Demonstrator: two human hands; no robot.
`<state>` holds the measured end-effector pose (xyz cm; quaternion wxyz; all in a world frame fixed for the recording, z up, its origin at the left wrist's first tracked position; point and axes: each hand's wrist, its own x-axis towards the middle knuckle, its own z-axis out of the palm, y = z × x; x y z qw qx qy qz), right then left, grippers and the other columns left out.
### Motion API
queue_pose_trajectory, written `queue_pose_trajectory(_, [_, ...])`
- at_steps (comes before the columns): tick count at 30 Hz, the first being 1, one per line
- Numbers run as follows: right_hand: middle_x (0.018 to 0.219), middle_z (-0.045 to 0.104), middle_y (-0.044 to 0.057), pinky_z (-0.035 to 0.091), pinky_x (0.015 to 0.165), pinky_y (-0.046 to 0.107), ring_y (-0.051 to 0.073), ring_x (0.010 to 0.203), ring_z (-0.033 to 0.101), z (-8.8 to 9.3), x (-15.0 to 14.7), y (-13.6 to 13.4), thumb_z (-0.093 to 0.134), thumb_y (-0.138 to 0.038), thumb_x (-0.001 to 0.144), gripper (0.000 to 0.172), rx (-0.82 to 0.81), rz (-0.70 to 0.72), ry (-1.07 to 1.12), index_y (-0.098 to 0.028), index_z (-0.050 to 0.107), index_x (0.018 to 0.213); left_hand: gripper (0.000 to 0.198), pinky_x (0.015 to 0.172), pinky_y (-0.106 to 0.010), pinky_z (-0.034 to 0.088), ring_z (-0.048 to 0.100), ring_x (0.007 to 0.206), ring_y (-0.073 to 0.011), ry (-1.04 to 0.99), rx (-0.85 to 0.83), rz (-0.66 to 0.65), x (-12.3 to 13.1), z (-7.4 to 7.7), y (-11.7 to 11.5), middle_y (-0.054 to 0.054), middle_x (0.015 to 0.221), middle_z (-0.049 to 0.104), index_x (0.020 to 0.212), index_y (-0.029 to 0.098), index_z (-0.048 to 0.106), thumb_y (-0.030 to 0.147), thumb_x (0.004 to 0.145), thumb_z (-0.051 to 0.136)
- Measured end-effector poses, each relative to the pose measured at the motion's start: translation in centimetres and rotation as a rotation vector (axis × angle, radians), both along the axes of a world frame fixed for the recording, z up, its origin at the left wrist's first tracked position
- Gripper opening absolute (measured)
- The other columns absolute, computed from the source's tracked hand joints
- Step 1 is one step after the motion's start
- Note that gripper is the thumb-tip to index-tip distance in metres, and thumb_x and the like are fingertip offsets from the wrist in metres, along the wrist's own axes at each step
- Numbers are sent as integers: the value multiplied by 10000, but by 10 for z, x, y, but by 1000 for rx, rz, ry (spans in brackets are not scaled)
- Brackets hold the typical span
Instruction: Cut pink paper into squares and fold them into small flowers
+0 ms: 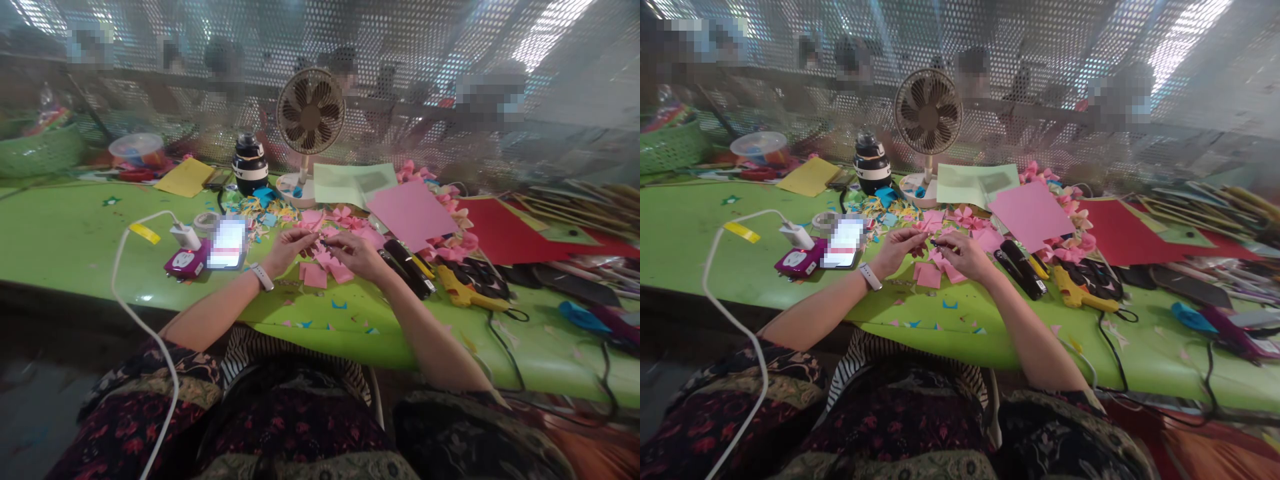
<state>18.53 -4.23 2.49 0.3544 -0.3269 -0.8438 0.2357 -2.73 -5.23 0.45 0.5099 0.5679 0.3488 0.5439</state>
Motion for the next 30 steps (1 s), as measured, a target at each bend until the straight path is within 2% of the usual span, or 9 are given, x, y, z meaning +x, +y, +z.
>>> queue_pose_trajectory(11, [992, 759, 76, 641, 771, 381, 190, 826, 717, 2, -2, -2, 642, -341, 918, 244, -244, 43, 71, -191, 754, 1074, 330, 549, -257, 452, 533, 521, -88, -73, -61, 20, 2, -5, 2, 18, 606, 668, 789, 203, 784, 520, 741, 864])
queue_pose_trajectory(16, [1082, 752, 115, 636, 827, 401, 225, 907, 733, -6, -16, -11, 705, -381, 900, 353, -137, -38, 16, -172, 699, 1185, 324, 558, -257, 462, 514, 521, -82, -110, -14, 110, 3, 0, -1, 36, 576, 623, 695, 203, 736, 488, 712, 890])
queue_pose_trajectory(20, [1070, 746, 115, 635, 787, 398, 234, 875, 739, -18, -26, -15, 619, -313, 950, 266, -47, -134, -1, -195, 681, 1180, 317, 566, -263, 467, 521, 548, -91, -94, 4, 188, 5, 3, -3, 25, 605, 637, 674, 205, 721, 472, 716, 886])
queue_pose_trajectory(25, [963, 734, 77, 630, 719, 357, 201, 749, 734, -18, -27, -17, 520, -302, 995, 237, -128, -122, 36, -209, 675, 1148, 281, 603, -270, 490, 559, 601, -102, -93, 57, 173, 5, 4, -3, 0, 690, 694, 749, 195, 762, 446, 727, 886])
queue_pose_trajectory(30, [943, 743, 78, 629, 676, 332, 174, 674, 712, -11, -21, -12, 556, -326, 979, 277, -211, -22, 106, -180, 696, 1168, 333, 616, -275, 498, 572, 609, -103, -145, 35, 110, 3, 3, 0, -5, 726, 722, 805, 207, 800, 495, 680, 913])
